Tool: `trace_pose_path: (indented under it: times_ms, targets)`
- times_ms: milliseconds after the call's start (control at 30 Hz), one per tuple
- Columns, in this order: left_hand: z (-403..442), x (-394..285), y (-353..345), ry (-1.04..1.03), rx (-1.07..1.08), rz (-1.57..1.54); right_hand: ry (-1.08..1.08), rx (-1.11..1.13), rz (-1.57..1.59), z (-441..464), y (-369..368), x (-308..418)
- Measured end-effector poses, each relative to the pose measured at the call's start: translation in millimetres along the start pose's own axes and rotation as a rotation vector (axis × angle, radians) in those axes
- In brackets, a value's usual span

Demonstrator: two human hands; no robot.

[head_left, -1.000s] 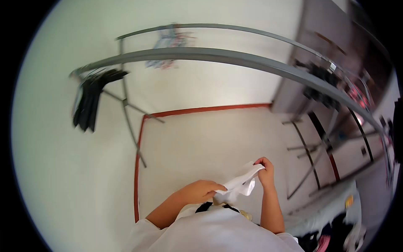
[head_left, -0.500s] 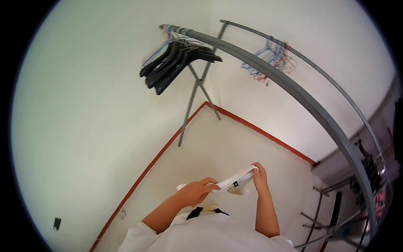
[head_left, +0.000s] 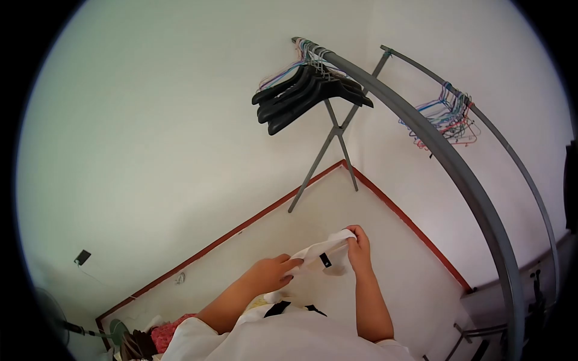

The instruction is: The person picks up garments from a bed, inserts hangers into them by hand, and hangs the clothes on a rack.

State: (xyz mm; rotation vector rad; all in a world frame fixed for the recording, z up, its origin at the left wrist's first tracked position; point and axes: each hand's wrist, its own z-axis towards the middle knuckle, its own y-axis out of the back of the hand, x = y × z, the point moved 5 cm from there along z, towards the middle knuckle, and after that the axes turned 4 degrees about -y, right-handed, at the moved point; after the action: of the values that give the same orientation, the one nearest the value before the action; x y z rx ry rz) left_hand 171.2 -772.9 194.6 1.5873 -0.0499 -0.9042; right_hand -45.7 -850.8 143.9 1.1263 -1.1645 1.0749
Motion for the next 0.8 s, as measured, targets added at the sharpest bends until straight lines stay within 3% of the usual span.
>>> trace_pose_path:
  times_ms: [300, 367, 500, 567, 633, 767, 800]
  targets:
    - [5, 52, 29, -0.026, -0.286, -0.263, -0.066, 0.173, -0.069, 38, -36, -1]
    - [8, 71, 47, 0.041, -0.358, -0.363, -0.169, 0.344, -0.095, 49, -47, -13]
    - [23, 116, 85, -0.027, -0.669, -0.449, -0.172, 0.527, -0.129, 79, -91, 4]
    - [30, 147, 105, -0.013, -0.679, -0.501, -0.153, 0.638, -0.242, 99, -124, 17]
    - [39, 174, 128, -0.199, -0.627, -0.452, -0.094, 0.668, -0.294, 124, -158, 22]
    - [62, 229, 169, -0.401, -0.49, -0.512, 0.067, 0.756, -0.471, 169, -231, 61]
    - [68, 246, 176, -0.397, -0.447, -0.569, 0.08, 0.689, -0.458, 182, -249, 85]
